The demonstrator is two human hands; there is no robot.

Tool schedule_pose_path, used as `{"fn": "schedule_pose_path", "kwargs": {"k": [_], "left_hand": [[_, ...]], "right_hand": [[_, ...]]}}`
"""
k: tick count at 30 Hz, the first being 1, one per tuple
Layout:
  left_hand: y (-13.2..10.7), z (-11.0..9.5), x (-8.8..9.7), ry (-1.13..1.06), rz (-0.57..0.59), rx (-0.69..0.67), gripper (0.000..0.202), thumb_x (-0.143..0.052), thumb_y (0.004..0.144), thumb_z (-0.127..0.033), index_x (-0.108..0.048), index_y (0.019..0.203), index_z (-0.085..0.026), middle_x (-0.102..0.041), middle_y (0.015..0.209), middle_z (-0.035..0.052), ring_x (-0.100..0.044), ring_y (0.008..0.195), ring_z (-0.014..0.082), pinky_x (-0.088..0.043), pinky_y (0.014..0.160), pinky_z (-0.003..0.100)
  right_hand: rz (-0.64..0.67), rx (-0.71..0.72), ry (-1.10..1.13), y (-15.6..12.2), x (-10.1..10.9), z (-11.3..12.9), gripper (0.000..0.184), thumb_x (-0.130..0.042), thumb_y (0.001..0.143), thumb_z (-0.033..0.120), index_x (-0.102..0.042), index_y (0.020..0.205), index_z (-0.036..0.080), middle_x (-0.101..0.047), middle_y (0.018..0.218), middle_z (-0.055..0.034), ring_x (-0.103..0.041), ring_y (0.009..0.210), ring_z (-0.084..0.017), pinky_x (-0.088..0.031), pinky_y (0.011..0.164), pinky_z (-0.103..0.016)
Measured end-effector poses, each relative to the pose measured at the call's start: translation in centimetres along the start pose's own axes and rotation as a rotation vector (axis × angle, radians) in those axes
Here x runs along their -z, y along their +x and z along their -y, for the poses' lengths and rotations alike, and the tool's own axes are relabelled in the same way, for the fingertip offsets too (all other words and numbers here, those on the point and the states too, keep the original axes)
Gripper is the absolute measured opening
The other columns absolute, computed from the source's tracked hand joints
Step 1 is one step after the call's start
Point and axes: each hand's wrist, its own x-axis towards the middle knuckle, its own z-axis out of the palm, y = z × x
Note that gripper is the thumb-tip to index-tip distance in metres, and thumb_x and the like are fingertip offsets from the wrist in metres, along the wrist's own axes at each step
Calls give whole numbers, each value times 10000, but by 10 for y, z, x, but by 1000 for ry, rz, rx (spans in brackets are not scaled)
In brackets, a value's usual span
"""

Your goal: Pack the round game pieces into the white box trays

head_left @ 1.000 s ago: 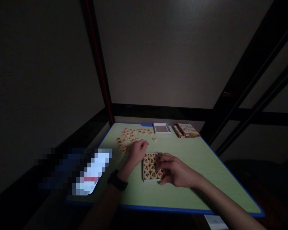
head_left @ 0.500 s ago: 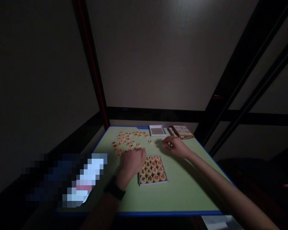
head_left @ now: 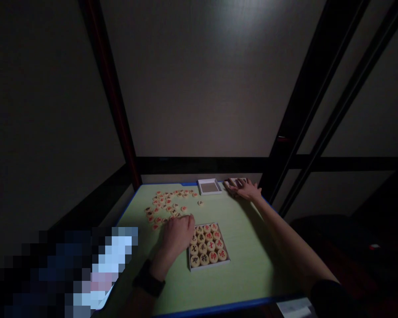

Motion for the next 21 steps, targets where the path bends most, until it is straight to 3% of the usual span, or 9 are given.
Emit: {"fn": "schedule_pose_path", "kwargs": {"k": [4, 8, 12, 15, 18, 21], "left_hand": [[0, -2, 0, -54, 15, -11, 487, -295, 984, -336, -722, 787, -209, -754, 858, 110, -703, 805, 221, -457, 741, 293], [1, -2, -1, -257, 71, -2, 500, -285, 972, -309, -667, 672, -192, -727, 699, 73, -670, 627, 169, -444, 655, 247], [3, 1, -4, -574, 223, 80, 515, -255, 956, -345, -629, 643, -178, -632, 498, 17, -541, 385, 136, -406, 499, 233], [7, 4, -4, -634, 221, 116, 497, -265, 951, -370, -657, 718, -171, -618, 482, -4, -530, 375, 135, -409, 502, 235], [10, 7, -2, -526, 104, 119, 525, -263, 965, -405, -678, 745, -170, -604, 472, 5, -567, 452, 151, -432, 592, 248], [14, 10, -4, -487, 37, 98, 520, -283, 970, -415, -693, 760, -172, -585, 473, 10, -601, 549, 168, -426, 643, 254]], "right_hand": [[39, 41, -14, -2, 5, 0, 644, -431, 878, 639, -461, 1423, 298, -471, 1419, -157, -521, 1206, -416, -426, 938, -544], [-88, 72, -5, -23, 14, 7, 598, -389, 916, 595, -447, 1435, 302, -492, 1401, -155, -546, 1169, -411, -447, 903, -549], [-263, 330, 35, -87, 16, 20, 580, -443, 922, 560, -469, 1424, 270, -500, 1401, -158, -543, 1155, -380, -448, 914, -518], [-212, 522, 62, -155, 17, 39, 528, -440, 926, 575, -527, 1374, 310, -522, 1397, -125, -551, 1132, -365, -437, 919, -523], [-100, 486, 19, -207, 20, 65, 528, -353, 945, 606, -561, 1334, 316, -543, 1381, -107, -551, 1117, -381, -440, 880, -532], [-54, 383, -39, -231, 21, 89, 546, -311, 949, 610, -574, 1310, 295, -576, 1331, -126, -537, 1126, -404, -439, 848, -522]]}}
